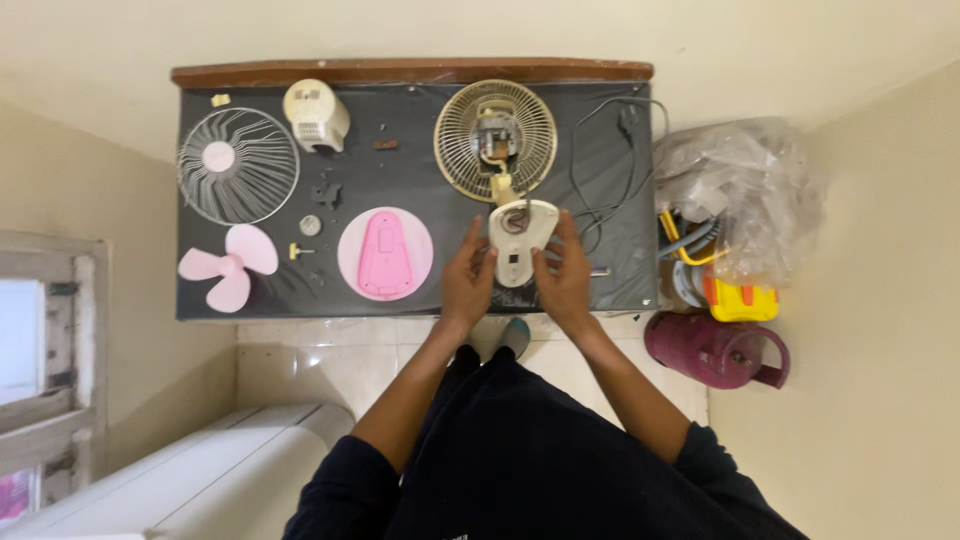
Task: The person disassembles a small electric fan by removing the base cover, detaching the fan head, and separating the blades and grille. They then reassemble the fan by reattaching the head, securing the base, and reinstalling the blades and grille.
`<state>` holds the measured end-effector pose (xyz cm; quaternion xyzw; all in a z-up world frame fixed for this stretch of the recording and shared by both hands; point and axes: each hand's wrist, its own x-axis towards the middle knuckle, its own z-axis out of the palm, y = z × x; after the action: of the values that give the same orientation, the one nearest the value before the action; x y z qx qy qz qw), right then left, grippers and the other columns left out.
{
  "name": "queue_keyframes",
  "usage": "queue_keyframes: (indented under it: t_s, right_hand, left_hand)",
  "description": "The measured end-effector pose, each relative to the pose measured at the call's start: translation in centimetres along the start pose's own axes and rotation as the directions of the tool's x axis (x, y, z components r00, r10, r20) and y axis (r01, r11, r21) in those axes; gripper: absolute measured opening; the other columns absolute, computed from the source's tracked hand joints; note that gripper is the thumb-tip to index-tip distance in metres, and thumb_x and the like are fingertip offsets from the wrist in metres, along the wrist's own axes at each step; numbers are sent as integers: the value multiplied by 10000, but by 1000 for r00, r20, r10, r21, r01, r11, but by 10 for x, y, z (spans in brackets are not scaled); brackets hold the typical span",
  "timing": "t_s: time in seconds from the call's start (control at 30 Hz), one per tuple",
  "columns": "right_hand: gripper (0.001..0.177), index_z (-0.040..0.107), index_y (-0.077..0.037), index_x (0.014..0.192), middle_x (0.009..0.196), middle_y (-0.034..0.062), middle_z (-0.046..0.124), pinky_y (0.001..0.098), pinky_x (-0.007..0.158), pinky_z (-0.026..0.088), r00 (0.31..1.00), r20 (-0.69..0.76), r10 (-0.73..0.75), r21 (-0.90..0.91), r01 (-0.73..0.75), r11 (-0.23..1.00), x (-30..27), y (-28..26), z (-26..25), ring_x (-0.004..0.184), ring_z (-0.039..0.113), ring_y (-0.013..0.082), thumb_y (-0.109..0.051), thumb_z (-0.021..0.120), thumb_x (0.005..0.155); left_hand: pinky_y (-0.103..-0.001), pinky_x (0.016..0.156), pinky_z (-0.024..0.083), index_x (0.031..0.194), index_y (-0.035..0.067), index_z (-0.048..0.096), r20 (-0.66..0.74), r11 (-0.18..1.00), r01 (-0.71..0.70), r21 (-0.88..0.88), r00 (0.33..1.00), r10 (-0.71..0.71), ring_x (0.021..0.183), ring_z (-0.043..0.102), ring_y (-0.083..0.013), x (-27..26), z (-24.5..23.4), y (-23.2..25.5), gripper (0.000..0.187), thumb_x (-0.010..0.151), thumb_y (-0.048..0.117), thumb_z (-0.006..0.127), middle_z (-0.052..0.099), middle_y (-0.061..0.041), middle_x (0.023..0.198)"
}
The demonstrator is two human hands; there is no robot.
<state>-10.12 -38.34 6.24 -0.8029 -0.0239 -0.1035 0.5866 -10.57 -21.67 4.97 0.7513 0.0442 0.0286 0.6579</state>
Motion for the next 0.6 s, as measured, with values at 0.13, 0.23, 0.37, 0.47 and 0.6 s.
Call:
queue_keyframes:
  t_s: [0.13,0.23,0.37,0.47,0.6]
  right_hand:
    - [650,348,9,1569,1423,242,578,312,793,629,999,35,-24,-8,24,1000,3,2,0,1138,709,260,10,616,978]
    - [644,385,-17,1580,1349,221,612,310,800,621,997,48,-65,-59,68,996,9,0,-2,1101,721,249,20,626,985]
    - [639,426,-34,1570,1290,183,629,296,763,597,988,58,-142,-78,146,986,21,-5,-4,984,698,214,40,638,971]
    - [642,462,-31,1540,1260,161,633,282,713,579,988,64,-144,-87,149,985,34,-12,0,895,676,185,53,648,931]
    - [655,487,-28,1534,1153,138,632,269,668,565,995,95,-32,-59,38,998,51,-18,4,820,656,156,52,646,903]
  left_hand:
    - [-289,846,591,1555,79,444,20,998,-54,-39,998,54,984,732,-141,6,0,-3,565,1019,96,624,739,-135,1211]
    - [-273,770,579,1542,83,469,-5,999,-39,26,999,39,866,712,-117,10,0,-1,566,1001,92,635,751,-115,1143]
    - [-263,709,551,1532,59,489,-36,997,-56,58,998,58,781,655,-98,19,-4,1,540,1016,102,640,749,-104,1092]
    - [-257,672,529,1531,46,497,-51,1000,-1,2,999,1,748,613,-87,30,-9,5,527,1027,112,638,741,-112,1061]
    - [-243,688,553,1527,34,493,-4,999,20,-43,1000,-20,788,667,-71,48,-17,12,523,1029,125,624,747,-99,1051]
